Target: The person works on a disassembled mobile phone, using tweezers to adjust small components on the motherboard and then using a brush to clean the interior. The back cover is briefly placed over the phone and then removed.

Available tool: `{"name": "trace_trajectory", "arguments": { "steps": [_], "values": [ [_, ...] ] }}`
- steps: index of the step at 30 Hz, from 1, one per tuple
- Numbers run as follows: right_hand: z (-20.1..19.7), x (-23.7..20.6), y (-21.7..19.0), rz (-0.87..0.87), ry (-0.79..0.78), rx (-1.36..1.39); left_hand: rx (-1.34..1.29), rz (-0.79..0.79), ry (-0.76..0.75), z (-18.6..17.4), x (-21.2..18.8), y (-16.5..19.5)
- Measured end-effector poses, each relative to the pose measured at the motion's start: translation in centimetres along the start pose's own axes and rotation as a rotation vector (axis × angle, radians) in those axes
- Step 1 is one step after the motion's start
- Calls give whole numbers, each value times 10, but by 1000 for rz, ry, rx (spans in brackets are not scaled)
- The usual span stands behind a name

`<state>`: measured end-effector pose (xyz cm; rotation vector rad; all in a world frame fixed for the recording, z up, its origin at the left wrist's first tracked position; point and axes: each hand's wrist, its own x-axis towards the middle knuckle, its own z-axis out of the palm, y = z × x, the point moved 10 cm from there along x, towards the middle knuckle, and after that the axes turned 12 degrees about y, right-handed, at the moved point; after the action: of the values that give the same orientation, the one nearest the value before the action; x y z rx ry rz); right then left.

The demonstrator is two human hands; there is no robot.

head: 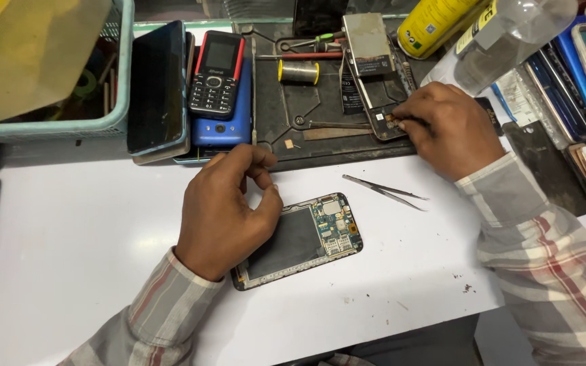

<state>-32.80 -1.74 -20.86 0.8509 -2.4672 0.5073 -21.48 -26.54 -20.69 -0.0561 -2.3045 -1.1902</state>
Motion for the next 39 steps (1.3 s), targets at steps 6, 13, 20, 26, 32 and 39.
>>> {"name": "trace_trajectory", "arguments": {
  "steps": [6, 13, 20, 26, 32, 39],
  "values": [
    [10, 8, 0, -16, -87, -56, 18, -17, -26, 4, 2, -5],
    [9, 8, -11, -105, -76, -87, 20, -19, -33, 5, 2, -6],
    [8, 8, -9, -105, -80, -51, 4, -27, -59, 8, 1, -7],
    [-7, 9, -1, 91, -69, 85, -20, -28, -47, 4, 0, -5],
    [-3, -31, -34, 417, -167, 646, -259, -88, -148, 13, -6, 0],
    [36, -78, -91, 822, -398, 1272, -552, -130, -376, 28, -23, 15]
  ]
}}
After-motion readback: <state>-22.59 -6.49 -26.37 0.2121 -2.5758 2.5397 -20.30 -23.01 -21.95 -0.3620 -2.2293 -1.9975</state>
